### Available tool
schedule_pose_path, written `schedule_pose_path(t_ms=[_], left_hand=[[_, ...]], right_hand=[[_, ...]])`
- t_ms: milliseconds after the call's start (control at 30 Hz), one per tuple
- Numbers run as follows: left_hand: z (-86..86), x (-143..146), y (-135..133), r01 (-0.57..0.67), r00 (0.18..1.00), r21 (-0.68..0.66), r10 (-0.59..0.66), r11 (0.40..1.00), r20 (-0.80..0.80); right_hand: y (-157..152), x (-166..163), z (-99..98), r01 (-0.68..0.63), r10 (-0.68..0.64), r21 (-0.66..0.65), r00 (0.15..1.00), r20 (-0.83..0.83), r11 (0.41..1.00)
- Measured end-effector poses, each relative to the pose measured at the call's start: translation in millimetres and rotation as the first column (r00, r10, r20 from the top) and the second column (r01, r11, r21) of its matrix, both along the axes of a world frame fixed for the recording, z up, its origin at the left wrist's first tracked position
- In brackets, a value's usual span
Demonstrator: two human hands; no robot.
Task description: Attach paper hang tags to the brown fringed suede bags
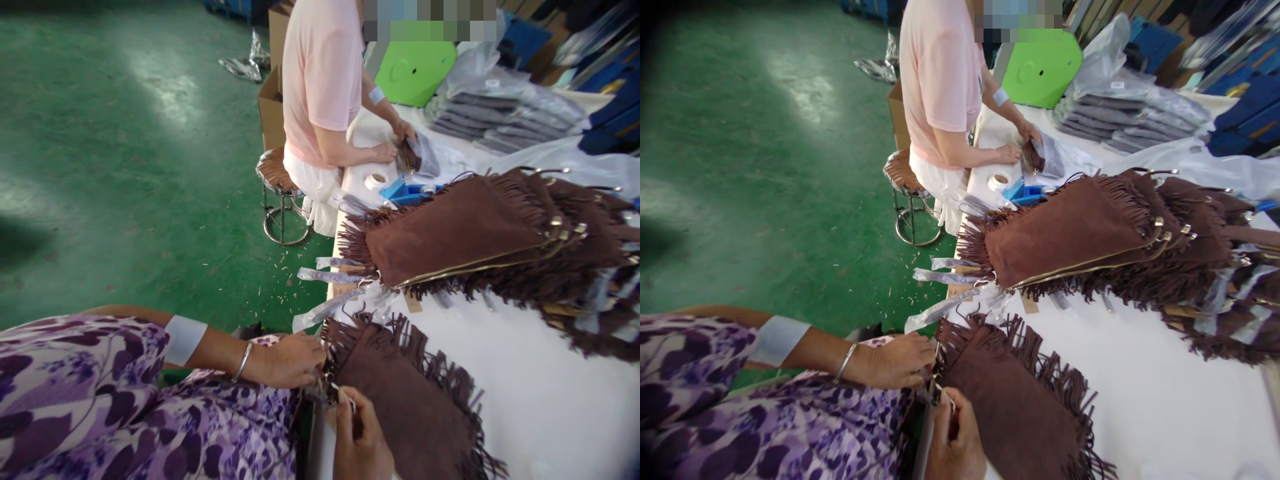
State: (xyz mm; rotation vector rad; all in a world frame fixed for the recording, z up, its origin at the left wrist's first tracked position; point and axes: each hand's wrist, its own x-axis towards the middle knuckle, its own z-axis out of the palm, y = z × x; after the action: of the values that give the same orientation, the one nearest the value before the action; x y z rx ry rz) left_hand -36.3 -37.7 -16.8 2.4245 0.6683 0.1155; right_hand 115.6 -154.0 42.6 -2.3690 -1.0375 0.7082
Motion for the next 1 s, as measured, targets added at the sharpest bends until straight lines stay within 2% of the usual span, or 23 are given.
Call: schedule_pose_path(t_ms=[133, 267, 433, 767, 1000], left_hand=[[-3.4, -1, -2, -0.064, 0.998, -0.074, 0.062, 0.995, -0.021], [7.6, -6, 0, -0.061, 0.998, -0.140, 0.055, 0.988, -0.044], [22.0, -7, 1, -0.068, 0.997, -0.139, 0.063, 0.988, -0.039], [34.3, -8, 4, -0.049, 0.997, -0.135, 0.057, 0.990, 0.056], [28.5, -5, 6, -0.050, 0.968, -0.326, 0.127, 0.944, 0.218]], right_hand=[[2, 0, -1.3, -0.020, 0.019, 0.001, 1.000, 0.015, 1.000], [5, -2, -4.2, -0.052, 0.050, 0.026, 0.997, 0.057, 0.998], [6, -4, -8.4, -0.106, 0.105, 0.004, 0.988, 0.117, 0.994], [6, -4, -16.0, -0.137, 0.138, -0.017, 0.977, 0.165, 0.990], [5, -3, -21.2, -0.163, 0.160, 0.008, 0.975, 0.156, 0.987]])
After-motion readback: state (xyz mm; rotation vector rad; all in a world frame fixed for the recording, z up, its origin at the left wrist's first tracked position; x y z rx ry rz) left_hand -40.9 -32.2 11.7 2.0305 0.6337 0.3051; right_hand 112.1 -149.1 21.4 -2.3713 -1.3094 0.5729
